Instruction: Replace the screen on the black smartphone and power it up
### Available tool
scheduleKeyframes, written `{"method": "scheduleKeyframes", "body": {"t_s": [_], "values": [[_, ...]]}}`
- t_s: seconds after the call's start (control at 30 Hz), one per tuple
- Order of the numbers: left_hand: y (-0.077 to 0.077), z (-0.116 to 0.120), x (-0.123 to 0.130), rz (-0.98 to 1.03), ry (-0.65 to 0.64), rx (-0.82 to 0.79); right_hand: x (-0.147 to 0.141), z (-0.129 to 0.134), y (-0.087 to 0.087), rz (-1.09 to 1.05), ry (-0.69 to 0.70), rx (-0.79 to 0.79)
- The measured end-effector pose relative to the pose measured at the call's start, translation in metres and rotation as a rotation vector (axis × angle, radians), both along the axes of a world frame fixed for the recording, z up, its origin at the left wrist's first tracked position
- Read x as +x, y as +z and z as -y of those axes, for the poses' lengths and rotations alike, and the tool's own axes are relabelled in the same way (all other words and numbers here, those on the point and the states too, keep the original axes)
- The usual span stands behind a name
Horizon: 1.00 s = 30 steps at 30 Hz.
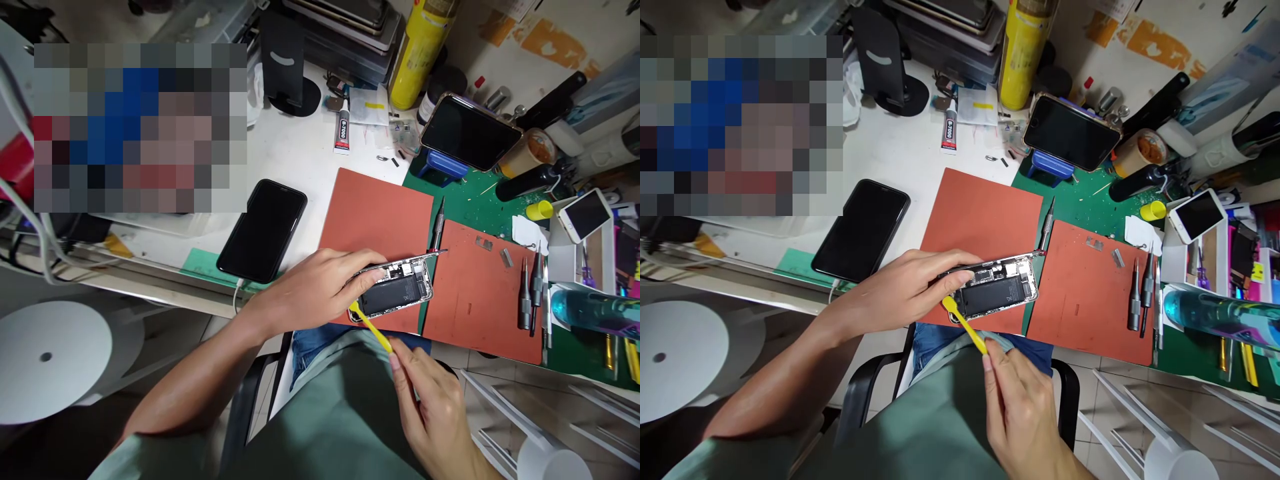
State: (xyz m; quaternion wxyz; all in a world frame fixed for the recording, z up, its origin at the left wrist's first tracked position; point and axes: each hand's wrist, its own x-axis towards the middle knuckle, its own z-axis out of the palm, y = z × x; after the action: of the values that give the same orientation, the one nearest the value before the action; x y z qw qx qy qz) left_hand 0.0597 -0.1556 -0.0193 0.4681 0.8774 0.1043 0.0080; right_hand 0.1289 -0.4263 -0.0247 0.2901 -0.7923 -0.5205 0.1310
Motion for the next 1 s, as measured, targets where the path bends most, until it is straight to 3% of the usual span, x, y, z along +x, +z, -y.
{"method": "scheduleKeyframes", "body": {"t_s": [0.53,0.63,0.77,0.9,1.0], "values": [[0.0031,0.0002,-0.0017,-0.042,0.007,-0.004,-0.0039,-0.0044,0.0041,-0.177,0.023,0.063],[0.0037,-0.0009,-0.001,-0.053,0.002,-0.019,-0.0051,-0.0047,0.0052,-0.16,-0.043,0.06],[0.0041,-0.002,-0.0003,-0.069,-0.006,-0.042,-0.0079,-0.0027,0.004,-0.195,0.028,0.036],[0.0056,-0.0027,0.0,-0.076,0.002,-0.053,-0.0089,-0.0035,0.0032,-0.173,-0.034,0.053],[0.0067,-0.0027,0.0002,-0.078,0.001,-0.06,-0.0091,-0.0057,0.0038,-0.195,0.025,0.063]]}}
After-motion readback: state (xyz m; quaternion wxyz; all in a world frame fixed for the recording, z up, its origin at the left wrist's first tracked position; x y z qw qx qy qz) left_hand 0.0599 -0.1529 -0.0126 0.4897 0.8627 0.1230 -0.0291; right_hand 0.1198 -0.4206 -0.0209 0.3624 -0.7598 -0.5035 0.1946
